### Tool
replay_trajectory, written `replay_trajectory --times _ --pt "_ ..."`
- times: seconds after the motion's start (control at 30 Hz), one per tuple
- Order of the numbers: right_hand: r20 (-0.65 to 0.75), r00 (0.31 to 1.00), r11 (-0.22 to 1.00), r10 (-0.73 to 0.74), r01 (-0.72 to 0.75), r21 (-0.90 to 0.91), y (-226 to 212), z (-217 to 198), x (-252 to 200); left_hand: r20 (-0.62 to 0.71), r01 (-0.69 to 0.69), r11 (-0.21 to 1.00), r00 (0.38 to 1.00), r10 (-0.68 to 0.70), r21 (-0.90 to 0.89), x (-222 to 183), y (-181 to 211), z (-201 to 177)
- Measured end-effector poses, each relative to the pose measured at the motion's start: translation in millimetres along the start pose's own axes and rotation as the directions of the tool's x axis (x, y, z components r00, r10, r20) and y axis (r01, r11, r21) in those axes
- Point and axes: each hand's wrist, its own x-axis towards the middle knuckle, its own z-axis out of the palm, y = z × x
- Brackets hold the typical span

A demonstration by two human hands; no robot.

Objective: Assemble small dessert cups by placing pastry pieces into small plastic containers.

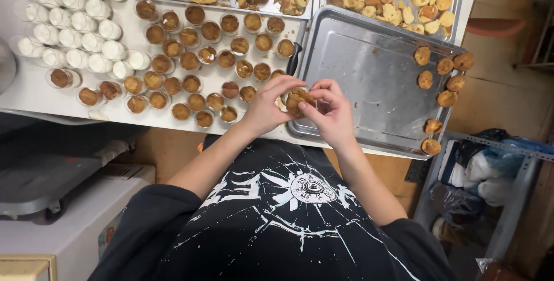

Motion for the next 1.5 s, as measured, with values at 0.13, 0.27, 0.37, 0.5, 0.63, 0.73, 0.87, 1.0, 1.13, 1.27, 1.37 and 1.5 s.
replay_trajectory --times 0.13,0.27,0.37,0.5,0.63,0.73,0.87,1.0,1.13,1.27,1.37,1.5 --pt "-0.060 0.998 1.000 -0.012 0.013 0.023 -4.5 22.9 2.4 0.008 -0.001 1.000 1.000 0.002 -0.028 -8.0 3.8 -17.5" --pt "-0.121 0.992 0.991 -0.022 0.006 -0.136 -13.4 37.2 6.0 0.016 0.028 0.998 1.000 -0.027 -0.056 -10.0 6.0 -29.4" --pt "-0.141 0.988 0.982 -0.056 0.029 -0.186 -30.6 48.0 10.1 0.024 0.014 0.998 1.000 -0.013 -0.066 -11.8 3.1 -35.2" --pt "-0.107 0.985 0.972 -0.137 0.112 -0.208 -34.7 51.0 10.3 0.012 0.007 0.999 1.000 -0.007 -0.054 -11.9 0.7 -40.0" --pt "-0.094 0.976 0.946 -0.195 0.162 -0.279 -25.2 46.9 7.2 0.017 -0.013 0.998 1.000 0.014 -0.056 -11.0 3.3 -45.4" --pt "-0.052 0.939 0.872 -0.340 0.294 -0.391 -35.4 52.1 9.2 0.013 -0.016 0.998 1.000 0.017 -0.061 -11.2 4.8 -48.0" --pt "-0.119 0.977 0.972 -0.180 0.157 -0.177 -43.6 53.9 8.2 0.003 -0.024 0.998 1.000 0.024 -0.059 -11.5 7.6 -49.5" --pt "-0.086 0.990 0.983 -0.116 0.102 -0.151 -31.6 53.8 9.0 0.005 -0.070 0.997 0.998 0.070 -0.039 -13.6 11.2 -51.6" --pt "-0.085 0.993 0.989 -0.078 0.066 -0.135 -40.4 54.8 5.5 0.005 -0.026 0.999 1.000 0.026 -0.042 -17.3 11.2 -53.7" --pt "-0.104 0.986 0.982 -0.127 0.110 -0.156 -48.4 52.1 -1.9 -0.044 0.001 1.000 0.999 -0.003 -0.029 -19.3 12.2 -57.3" --pt "-0.103 0.971 0.937 -0.214 0.174 -0.304 -50.7 55.1 -3.3 -0.043 0.006 0.999 0.999 -0.008 -0.045 -19.4 13.6 -56.7" --pt "-0.095 0.952 0.889 -0.292 0.233 -0.395 -55.2 58.7 -3.2 -0.028 -0.003 0.999 1.000 0.002 -0.042 -18.5 15.6 -55.9"
